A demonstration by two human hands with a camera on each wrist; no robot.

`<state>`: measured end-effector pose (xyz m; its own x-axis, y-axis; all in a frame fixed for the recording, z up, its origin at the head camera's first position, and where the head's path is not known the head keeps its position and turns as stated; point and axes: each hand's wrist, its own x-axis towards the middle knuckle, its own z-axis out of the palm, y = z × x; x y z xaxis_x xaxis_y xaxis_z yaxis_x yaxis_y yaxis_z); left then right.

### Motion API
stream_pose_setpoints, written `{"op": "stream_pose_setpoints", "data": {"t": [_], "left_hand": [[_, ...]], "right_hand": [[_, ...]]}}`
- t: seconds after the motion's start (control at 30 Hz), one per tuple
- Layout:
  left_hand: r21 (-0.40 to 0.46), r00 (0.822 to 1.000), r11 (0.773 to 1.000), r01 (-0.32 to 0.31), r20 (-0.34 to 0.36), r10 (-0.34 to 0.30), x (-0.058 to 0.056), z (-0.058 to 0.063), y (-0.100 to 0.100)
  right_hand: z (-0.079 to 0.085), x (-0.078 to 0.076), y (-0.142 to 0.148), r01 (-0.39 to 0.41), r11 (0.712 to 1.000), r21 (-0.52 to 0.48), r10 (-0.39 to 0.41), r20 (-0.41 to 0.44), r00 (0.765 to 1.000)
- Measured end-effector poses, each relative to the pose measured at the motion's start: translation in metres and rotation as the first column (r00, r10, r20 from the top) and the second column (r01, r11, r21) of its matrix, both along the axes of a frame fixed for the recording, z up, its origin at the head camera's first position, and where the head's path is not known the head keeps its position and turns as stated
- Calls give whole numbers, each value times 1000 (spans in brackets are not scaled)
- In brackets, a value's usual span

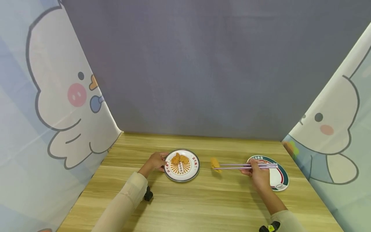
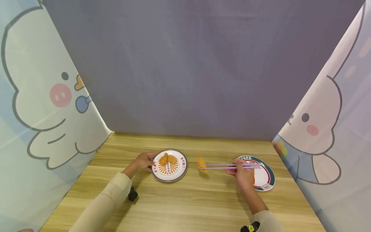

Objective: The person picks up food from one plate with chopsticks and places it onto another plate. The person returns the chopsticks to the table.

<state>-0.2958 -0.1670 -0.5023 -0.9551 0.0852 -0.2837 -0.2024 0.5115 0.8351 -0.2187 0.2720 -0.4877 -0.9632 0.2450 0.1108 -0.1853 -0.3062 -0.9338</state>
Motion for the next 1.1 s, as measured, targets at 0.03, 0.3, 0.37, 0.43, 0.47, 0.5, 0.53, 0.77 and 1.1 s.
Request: {"op": "stream_pose_setpoints", "data": {"t": [0.03, 0.3, 0.37, 0.43, 0.47, 0.5, 0.53, 0.77, 1.1], "left_hand": [[1, 1000, 1000, -2, 0, 2, 0, 0, 0], [3, 1000, 1000, -4, -11, 4, 0, 0, 0], [11, 1000, 1000, -5, -7, 5, -1, -1, 0], [18, 1000, 1000, -4, -1, 4, -1, -1, -1], [23, 1000, 1000, -4, 3, 4, -2, -2, -1], [26, 1000, 1000, -4, 6, 4, -2, -2, -1], [28, 1000, 1000, -2, 8, 2, -2, -2, -1], [16, 1000, 1000, 6, 7, -6, -2, -3, -1], [10, 1000, 1000, -4, 7, 4, -5, -4, -1]], "right_hand": [[0, 1, 3, 10, 1000, -4, -10, 10, 1000], [-1, 6, 24, 61, 996, -63, -59, 33, 998], [-1, 8, 29, 69, 995, -77, -67, 32, 997], [-1, 9, 33, 71, 993, -98, -69, 26, 997], [-1, 10, 35, 66, 992, -106, -65, 19, 998], [-2, 11, 37, 64, 992, -113, -63, 13, 998], [-2, 12, 38, 64, 992, -113, -64, 4, 998], [-4, 16, 49, 117, 984, -131, -112, 43, 993], [-7, 17, 68, 200, 957, -212, -192, 57, 980]]}}
